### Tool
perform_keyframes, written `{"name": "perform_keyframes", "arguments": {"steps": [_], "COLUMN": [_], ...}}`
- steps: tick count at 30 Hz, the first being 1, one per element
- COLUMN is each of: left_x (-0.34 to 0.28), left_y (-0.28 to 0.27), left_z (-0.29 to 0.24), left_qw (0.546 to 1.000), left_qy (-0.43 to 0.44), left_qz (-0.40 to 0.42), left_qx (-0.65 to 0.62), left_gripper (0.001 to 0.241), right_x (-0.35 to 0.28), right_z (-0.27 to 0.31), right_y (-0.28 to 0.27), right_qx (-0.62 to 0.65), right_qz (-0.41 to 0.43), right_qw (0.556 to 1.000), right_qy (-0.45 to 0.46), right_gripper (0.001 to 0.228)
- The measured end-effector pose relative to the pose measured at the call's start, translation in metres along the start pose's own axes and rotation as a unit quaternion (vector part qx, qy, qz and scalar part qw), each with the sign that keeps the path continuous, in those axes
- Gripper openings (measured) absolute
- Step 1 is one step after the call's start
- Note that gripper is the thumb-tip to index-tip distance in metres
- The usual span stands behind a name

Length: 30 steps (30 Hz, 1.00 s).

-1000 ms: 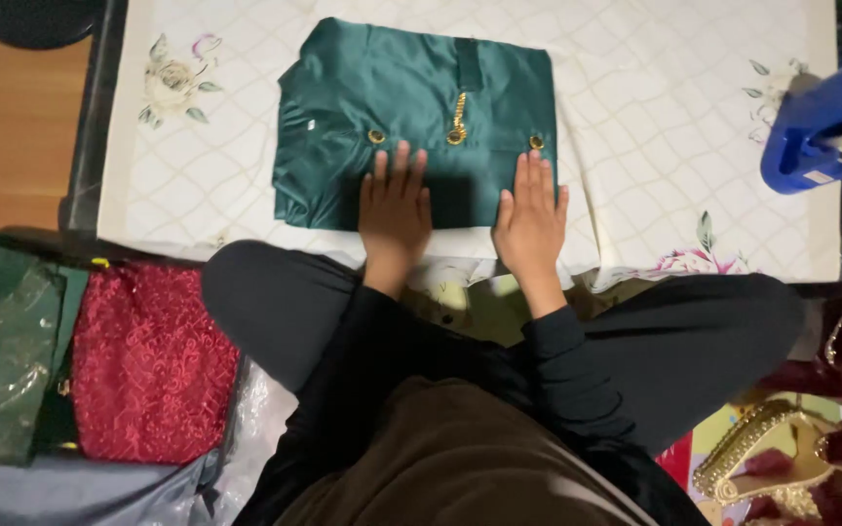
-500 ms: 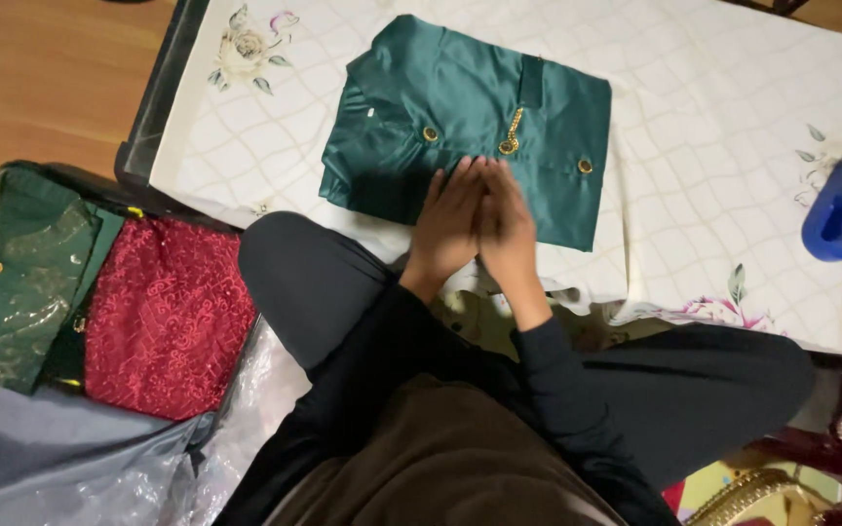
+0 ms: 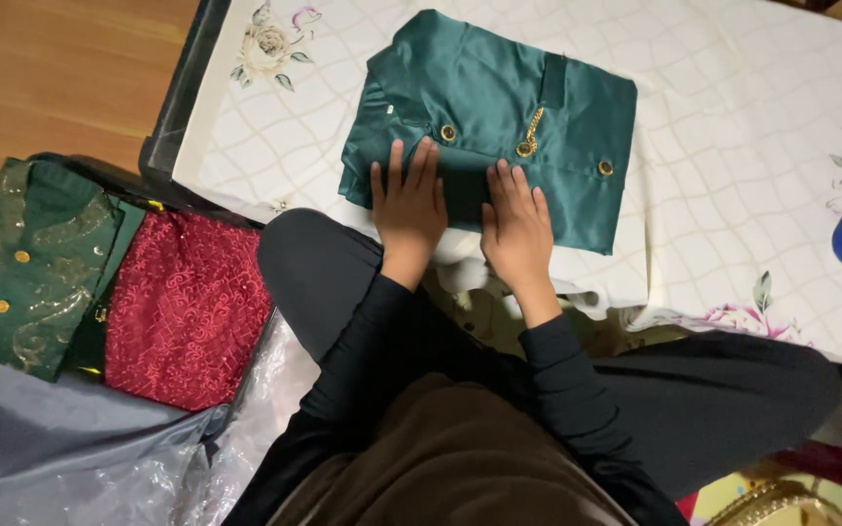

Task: Folding a green satin garment and placing it into a clear plastic bag

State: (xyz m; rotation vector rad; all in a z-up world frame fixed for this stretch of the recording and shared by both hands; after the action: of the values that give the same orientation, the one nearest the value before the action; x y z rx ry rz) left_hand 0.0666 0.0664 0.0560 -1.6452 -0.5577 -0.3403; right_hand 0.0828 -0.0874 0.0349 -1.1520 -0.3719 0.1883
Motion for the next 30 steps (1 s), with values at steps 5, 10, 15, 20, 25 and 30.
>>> {"name": "perform_keyframes", "arguments": {"steps": [5,10,15,20,25,30], "left_x": [0.002,0.022,0.05,0.059,0.063,0.061], "left_y": [-0.012,-0.007,-0.007,0.001,0.003,0.011], "left_z": [0.041,0.072,0.07,0.07,0.085,0.091], "left_qw": [0.998,0.992,0.996,0.996,0.98,0.982], "left_qy": [-0.025,-0.11,-0.059,-0.04,-0.073,-0.059], "left_qz": [-0.055,-0.013,-0.047,-0.019,-0.001,-0.039], "left_qx": [-0.028,-0.058,-0.054,-0.076,-0.187,-0.172], "left_gripper": [0.041,0.049,0.065,0.041,0.031,0.035], "right_x": [0.005,0.026,0.029,0.03,0.03,0.036], "right_z": [0.007,0.046,0.053,0.048,0.057,0.063], "right_y": [0.001,-0.005,0.033,0.046,0.037,0.042], "right_qx": [0.024,0.166,0.031,-0.009,-0.033,-0.04], "right_qz": [0.007,-0.095,-0.118,-0.133,-0.124,-0.028], "right_qw": [1.0,0.979,0.988,0.987,0.989,0.999], "right_qy": [0.019,-0.065,-0.09,-0.084,-0.076,0.007], "right_gripper": [0.056,0.051,0.063,0.064,0.059,0.064]}}
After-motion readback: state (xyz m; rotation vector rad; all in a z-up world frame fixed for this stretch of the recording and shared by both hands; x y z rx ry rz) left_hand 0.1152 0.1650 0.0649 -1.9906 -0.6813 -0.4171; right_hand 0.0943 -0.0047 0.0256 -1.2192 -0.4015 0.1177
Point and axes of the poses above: each hand's wrist, its own x-axis towards the middle knuckle, its own y-axis out of the palm, z = x × y, the point moved 9 cm from there along x, towards the middle knuckle, and after that the axes turned 2 degrees about z, right-handed, at the moved point
